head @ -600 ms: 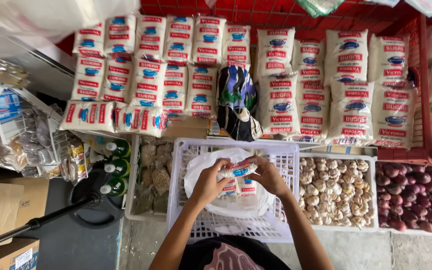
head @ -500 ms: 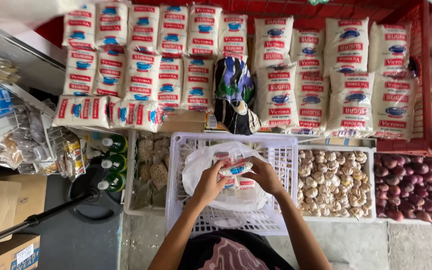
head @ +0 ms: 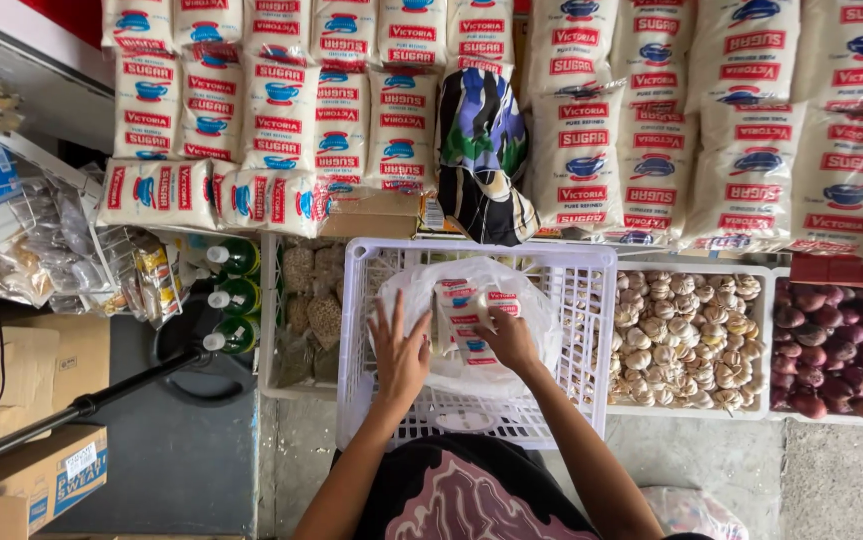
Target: Packing bags of sugar from a shelf into a plastic-lined basket.
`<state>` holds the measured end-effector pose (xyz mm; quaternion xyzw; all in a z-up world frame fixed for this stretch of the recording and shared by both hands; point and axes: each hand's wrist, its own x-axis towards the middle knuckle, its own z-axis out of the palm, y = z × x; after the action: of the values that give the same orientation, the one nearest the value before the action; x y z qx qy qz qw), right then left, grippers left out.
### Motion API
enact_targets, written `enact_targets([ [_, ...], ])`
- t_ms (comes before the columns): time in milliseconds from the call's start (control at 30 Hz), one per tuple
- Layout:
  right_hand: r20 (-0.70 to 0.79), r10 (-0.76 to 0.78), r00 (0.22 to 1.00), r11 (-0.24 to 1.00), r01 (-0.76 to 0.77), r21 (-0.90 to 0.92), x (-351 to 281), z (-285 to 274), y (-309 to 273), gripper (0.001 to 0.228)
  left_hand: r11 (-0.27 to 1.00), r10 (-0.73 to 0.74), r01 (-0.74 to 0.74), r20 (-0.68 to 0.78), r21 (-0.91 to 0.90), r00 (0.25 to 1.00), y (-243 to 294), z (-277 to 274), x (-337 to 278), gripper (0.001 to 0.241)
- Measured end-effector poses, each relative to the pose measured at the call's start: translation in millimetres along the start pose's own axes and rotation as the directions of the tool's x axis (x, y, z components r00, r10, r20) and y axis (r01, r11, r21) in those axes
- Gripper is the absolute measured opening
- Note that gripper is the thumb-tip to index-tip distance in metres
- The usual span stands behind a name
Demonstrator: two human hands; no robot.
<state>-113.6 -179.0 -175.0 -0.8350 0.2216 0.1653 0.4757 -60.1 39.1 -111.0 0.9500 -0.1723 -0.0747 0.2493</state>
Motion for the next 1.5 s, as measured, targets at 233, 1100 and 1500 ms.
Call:
enact_targets([
  [233,0.058,0.07,0.996,0.993,-0.065,-0.096,46.5,78.1,8.2,0.036,0.977,-0.188,0.199,0.12,-0.082,0.975,-19.0,-9.4,-11.5,0.079],
  [1100,0.364,0.184,0.913,0.947,-0.066,-0.313,68.6,153.6,3.8,0.083,0.996,-0.074,0.046,0.443,0.074,0.893,-16.7,-66.8,6.3,0.09],
  [1500,0.225,0.258,0.94,0.953,-0.209,-0.219,58.9,172.1,3.0,0.072,1.0,-0.006,0.009,0.395,-0.005,0.919,-28.6,-65.2,3.4,0.086],
])
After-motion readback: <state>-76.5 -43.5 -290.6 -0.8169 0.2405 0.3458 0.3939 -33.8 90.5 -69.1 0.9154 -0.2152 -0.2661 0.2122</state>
